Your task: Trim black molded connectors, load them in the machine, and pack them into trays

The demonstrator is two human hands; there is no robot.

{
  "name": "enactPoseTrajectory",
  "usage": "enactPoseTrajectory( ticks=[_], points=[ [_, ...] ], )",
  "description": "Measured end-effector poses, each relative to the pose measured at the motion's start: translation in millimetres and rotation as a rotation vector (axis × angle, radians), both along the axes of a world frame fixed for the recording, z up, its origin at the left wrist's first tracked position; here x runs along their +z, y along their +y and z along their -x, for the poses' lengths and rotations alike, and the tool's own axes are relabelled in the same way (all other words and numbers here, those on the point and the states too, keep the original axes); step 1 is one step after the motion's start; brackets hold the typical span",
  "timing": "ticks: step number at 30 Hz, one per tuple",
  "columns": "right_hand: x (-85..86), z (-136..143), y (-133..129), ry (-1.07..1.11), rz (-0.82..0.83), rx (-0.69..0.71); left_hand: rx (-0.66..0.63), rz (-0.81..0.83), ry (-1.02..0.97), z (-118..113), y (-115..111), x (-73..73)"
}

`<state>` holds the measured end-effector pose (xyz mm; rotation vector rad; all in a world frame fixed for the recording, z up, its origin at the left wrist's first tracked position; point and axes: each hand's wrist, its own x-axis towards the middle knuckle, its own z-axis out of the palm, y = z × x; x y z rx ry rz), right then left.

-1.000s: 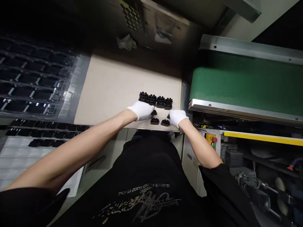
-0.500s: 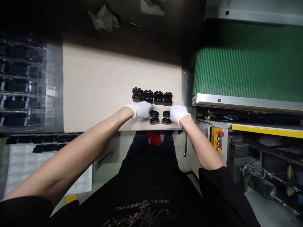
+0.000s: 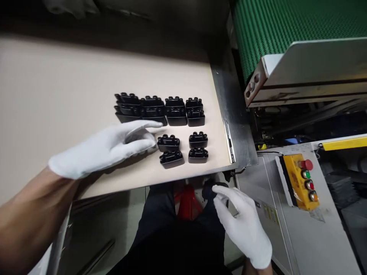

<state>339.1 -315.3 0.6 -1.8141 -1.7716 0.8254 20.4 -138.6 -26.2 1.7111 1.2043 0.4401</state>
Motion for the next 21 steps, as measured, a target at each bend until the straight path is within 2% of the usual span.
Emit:
enactPoseTrajectory(
  ticks=[3, 5, 7, 8, 10, 12, 14, 17, 21],
  points=[
    [-11.8, 3.8, 2.7, -0.052, -0.199, -0.011, -0.048, -0.111, 0.088, -8.6, 1.5, 4.5],
    [-4.5, 5.4, 24.1, -0.116, -0.354, 0.003, -0.069, -0.183, 0.152, -15.1, 4.5, 10.5],
    [11.0, 8.5, 58.1, -0.186, -0.434, 0.078, -0.116, -0.3, 0.192, -22.0, 8.8, 19.2],
    [19.4, 11.2, 78.2, -0.231, -0.421, 0.14, -0.16, -0.363, 0.21, -25.8, 11.6, 24.1],
    [32.8, 19.5, 119.6, -0.352, -0.288, 0.285, -0.286, -0.441, 0.288, -34.6, 18.1, 33.5],
    [38.1, 30.0, 156.0, -0.469, -0.092, 0.408, -0.396, -0.415, 0.444, -44.3, 25.0, 40.2],
    [36.4, 39.7, 180.7, -0.538, 0.074, 0.478, -0.469, -0.353, 0.59, -52.9, 30.5, 43.0],
    [31.9, 47.5, 192.5, -0.567, 0.157, 0.513, -0.515, -0.35, 0.621, -58.6, 32.5, 40.4],
    [37.7, 50.4, 183.1, -0.575, 0.139, 0.505, -0.432, -0.369, 0.563, -52.0, 27.2, 31.0]
  ],
)
